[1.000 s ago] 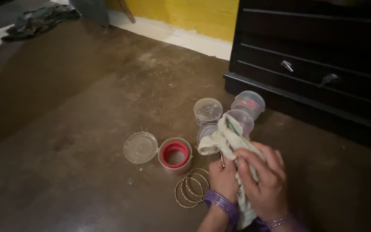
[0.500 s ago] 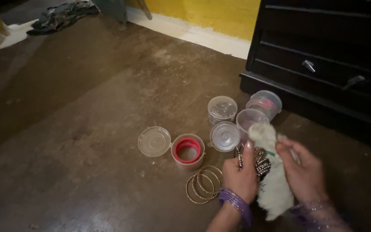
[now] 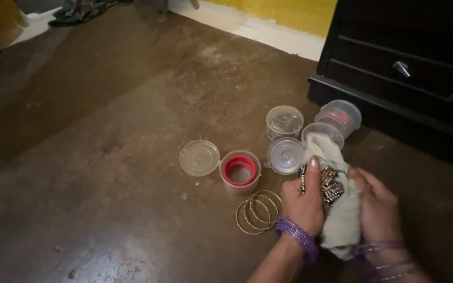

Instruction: The person sits on the floor and wipes a stack of silver-colored bangles with a cloth. They handle the bangles one by one, rubbing them with the cloth to clean them, while several plastic containers and other bangles remain on the floor nearby.

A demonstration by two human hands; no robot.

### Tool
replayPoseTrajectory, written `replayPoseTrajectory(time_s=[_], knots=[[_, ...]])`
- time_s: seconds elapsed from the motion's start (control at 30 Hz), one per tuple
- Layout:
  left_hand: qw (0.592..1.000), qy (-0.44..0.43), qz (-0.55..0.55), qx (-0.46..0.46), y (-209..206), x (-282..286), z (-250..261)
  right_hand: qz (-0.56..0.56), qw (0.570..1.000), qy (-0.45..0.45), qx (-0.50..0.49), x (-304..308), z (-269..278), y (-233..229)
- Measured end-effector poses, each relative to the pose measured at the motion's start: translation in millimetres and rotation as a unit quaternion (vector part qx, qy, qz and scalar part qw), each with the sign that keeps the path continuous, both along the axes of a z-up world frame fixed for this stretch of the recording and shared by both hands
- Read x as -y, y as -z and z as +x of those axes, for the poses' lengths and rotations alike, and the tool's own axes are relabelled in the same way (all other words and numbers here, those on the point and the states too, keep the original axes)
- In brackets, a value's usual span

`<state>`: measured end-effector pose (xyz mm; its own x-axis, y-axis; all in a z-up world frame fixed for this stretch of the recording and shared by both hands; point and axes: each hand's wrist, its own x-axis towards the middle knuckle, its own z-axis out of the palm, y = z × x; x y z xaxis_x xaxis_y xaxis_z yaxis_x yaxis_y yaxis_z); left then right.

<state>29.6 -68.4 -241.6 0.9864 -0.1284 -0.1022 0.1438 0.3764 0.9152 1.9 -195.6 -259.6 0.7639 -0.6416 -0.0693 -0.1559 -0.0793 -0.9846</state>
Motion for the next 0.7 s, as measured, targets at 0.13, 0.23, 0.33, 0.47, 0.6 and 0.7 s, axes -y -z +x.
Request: replayPoseTrajectory(time_s=[0.13,0.23,0.33,0.47,0.6,0.7], knots=[[0.999,0.003,0.035,0.015,-2,-2,-2,0.131,0.991,-0.002,-0.010,20,1,17],[0.996,-0.017,0.083,0.017,14,4,1,-0.058,0.997,-0.005,-0.053,6,0,-7],[0.997,-0.023,0.067,-0.012,36,12,12,-0.326,0.941,-0.079,0.047,-27,-17,-47],[0.993,-0.051,-0.027,0.103,65,10,23,-0.459,0.854,-0.152,0.194,-70,-36,-66],[0.933,-0.147,0.155,0.289,78,5,29,-0.514,0.816,-0.182,0.192,-72,-50,-56],[0.847,-0.203,0.283,0.401,79,5,31,-0.601,0.741,-0.225,0.196,-37,-64,-54]])
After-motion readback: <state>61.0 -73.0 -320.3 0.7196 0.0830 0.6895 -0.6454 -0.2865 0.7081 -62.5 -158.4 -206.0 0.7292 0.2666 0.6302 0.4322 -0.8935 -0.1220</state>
